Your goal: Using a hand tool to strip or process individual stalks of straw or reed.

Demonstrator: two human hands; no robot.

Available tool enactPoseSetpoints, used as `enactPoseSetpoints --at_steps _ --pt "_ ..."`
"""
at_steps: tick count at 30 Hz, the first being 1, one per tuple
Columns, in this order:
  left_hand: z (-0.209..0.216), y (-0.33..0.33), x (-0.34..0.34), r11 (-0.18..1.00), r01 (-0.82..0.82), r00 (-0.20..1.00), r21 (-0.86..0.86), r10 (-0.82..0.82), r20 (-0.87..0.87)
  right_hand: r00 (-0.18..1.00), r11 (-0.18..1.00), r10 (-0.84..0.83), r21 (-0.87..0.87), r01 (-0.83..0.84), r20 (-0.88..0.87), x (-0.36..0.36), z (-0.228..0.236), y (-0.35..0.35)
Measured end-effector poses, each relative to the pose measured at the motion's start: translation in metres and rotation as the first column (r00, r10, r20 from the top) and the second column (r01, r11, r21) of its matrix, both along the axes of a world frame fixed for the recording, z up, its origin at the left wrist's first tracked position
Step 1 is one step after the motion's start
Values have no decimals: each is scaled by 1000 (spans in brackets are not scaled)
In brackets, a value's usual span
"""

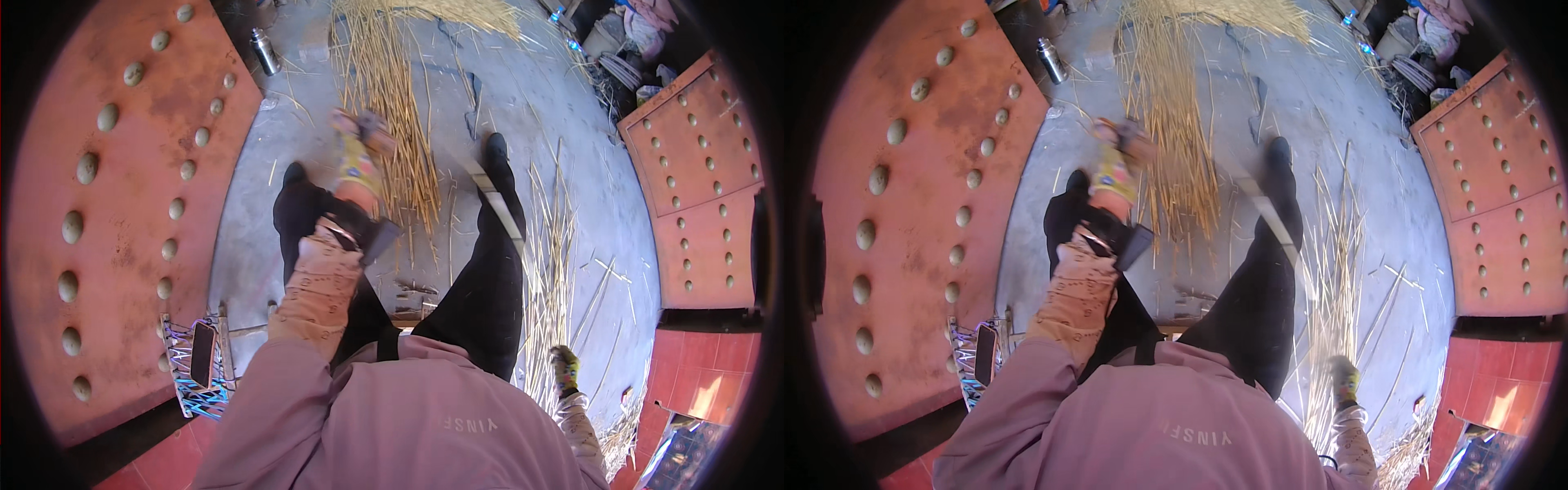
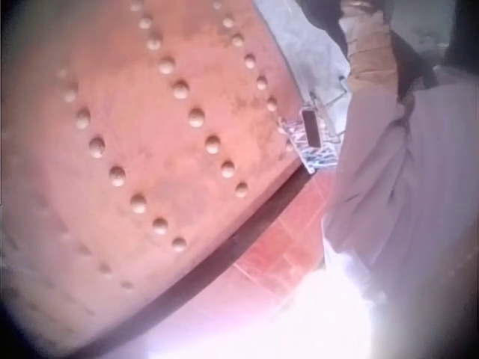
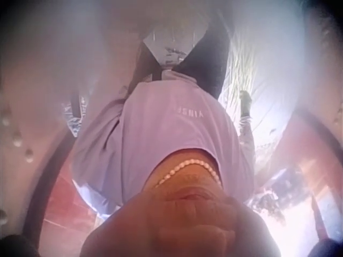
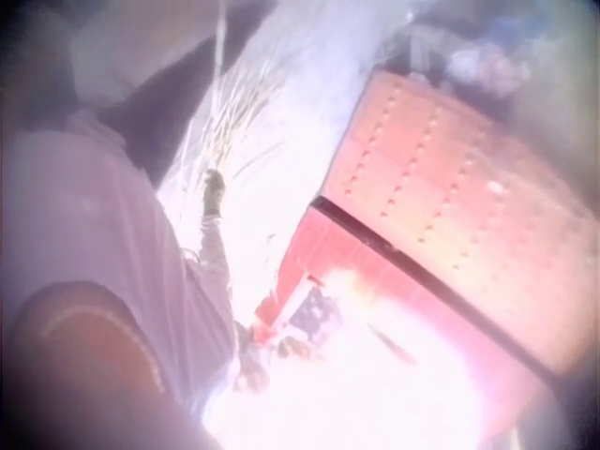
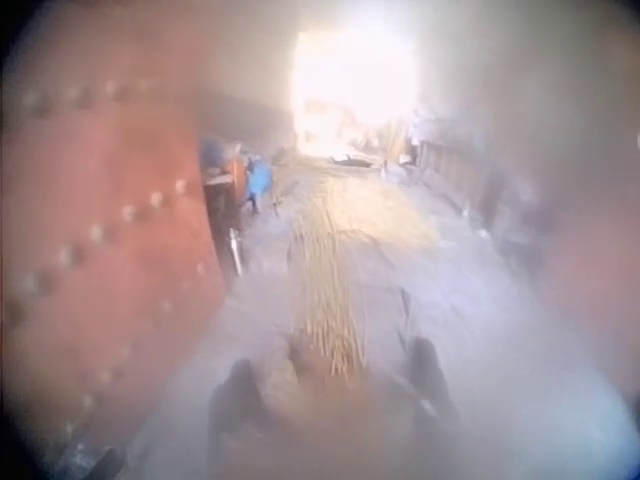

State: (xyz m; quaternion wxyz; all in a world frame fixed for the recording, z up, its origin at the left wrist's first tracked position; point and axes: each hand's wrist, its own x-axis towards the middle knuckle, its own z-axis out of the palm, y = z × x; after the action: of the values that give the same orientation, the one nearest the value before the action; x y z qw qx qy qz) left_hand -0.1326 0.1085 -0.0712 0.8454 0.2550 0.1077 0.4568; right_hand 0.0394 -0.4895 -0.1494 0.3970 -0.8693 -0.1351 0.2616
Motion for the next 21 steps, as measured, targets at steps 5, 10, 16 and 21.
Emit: enactPoseSetpoints --at_steps 5,10,16,21 --pt "39 3 -10 952 -248 963 -179 222 -155 862 789 229 -605 108 452 68 -11 -65" --pt "18 10 -27 931 -106 984 -350 48 -170 981 932 -121 359 60 150 107 61 217" --pt "27 -1 -20 891 -41 985 -453 -41 -170 631 751 530 659 -40 -567 81 -6 442" --pt "49 -9 -26 916 -34 990 -400 -25 -141 715 960 173 279 32 -677 -10 -181 457"
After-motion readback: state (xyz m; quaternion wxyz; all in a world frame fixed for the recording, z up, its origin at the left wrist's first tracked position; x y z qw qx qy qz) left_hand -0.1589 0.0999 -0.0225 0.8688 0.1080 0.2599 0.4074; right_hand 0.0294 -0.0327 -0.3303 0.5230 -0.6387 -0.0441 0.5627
